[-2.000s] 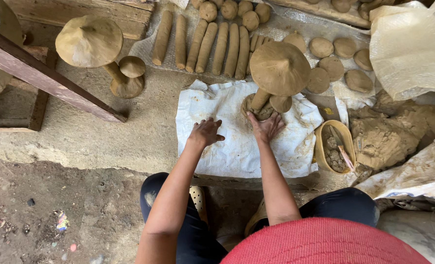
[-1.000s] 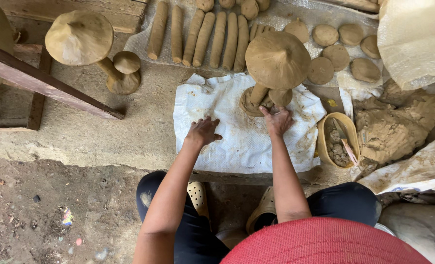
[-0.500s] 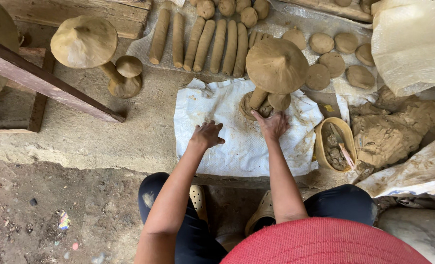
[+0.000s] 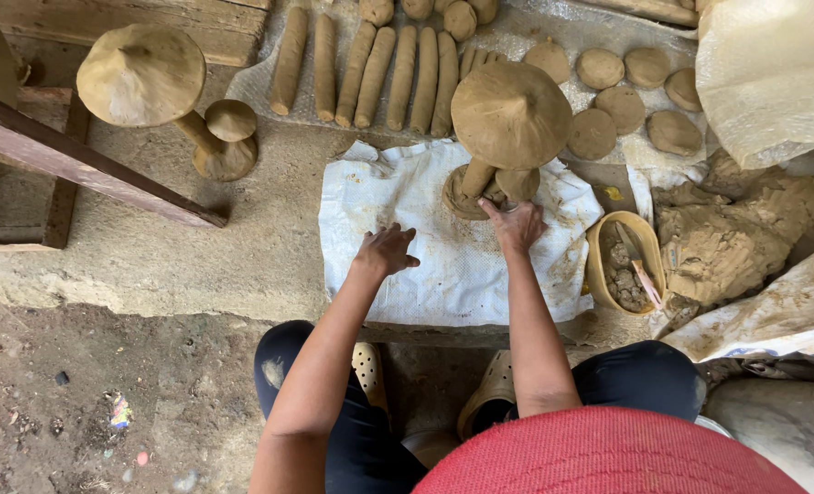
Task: The person shapes and attaches clay pieces to form mushrooms by hand.
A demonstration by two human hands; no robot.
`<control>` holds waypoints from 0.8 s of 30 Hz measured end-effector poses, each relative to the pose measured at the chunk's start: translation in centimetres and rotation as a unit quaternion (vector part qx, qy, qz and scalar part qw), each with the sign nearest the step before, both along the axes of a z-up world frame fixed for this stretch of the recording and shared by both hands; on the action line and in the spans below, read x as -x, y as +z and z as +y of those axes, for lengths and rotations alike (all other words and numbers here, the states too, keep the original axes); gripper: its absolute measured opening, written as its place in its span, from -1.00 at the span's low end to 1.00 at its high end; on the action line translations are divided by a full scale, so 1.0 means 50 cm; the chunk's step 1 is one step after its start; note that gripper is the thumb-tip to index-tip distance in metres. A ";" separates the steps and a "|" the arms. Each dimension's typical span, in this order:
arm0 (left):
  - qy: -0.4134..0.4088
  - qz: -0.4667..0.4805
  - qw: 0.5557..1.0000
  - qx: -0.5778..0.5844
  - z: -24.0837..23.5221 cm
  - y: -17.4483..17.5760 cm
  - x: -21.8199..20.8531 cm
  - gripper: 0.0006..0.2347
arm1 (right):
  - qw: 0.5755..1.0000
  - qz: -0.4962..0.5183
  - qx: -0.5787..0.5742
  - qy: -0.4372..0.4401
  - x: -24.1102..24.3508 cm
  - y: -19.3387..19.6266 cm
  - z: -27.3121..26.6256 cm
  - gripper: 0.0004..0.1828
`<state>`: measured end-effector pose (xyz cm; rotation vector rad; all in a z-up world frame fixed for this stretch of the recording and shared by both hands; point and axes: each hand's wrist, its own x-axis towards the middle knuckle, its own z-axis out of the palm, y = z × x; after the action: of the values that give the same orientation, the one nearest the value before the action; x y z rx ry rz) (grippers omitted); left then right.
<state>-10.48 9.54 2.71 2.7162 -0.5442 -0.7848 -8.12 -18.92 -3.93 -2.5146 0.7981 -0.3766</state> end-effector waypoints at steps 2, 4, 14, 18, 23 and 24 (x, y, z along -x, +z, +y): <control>-0.001 0.000 1.000 -0.005 -0.001 -0.003 -0.001 -0.45 | 1.000 -0.004 0.001 -0.005 -0.004 0.000 -0.002 -0.19; 0.001 -0.001 1.000 -0.006 0.001 -0.005 0.001 -0.44 | 1.000 -0.008 0.001 -0.012 -0.007 -0.002 0.000 -0.22; -0.001 -0.010 1.000 0.002 0.003 -0.014 0.002 -0.45 | 0.996 0.021 -0.034 0.074 0.009 0.026 -0.036 -0.10; -0.002 -0.014 1.000 0.001 0.002 -0.010 0.003 -0.47 | 0.999 0.034 -0.009 0.031 -0.005 0.006 -0.029 -0.19; -0.005 -0.010 1.000 -0.014 0.001 -0.013 0.009 -0.45 | 1.000 0.001 0.011 0.029 -0.009 -0.029 -0.039 -0.26; -0.007 -0.006 1.000 -0.014 -0.002 -0.010 0.008 -0.45 | 0.999 0.000 0.011 0.033 -0.011 -0.025 -0.042 -0.26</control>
<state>-10.86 9.46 2.22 2.7475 -0.5598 -0.7851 -7.56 -21.01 -5.17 -2.5548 0.7119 -0.3661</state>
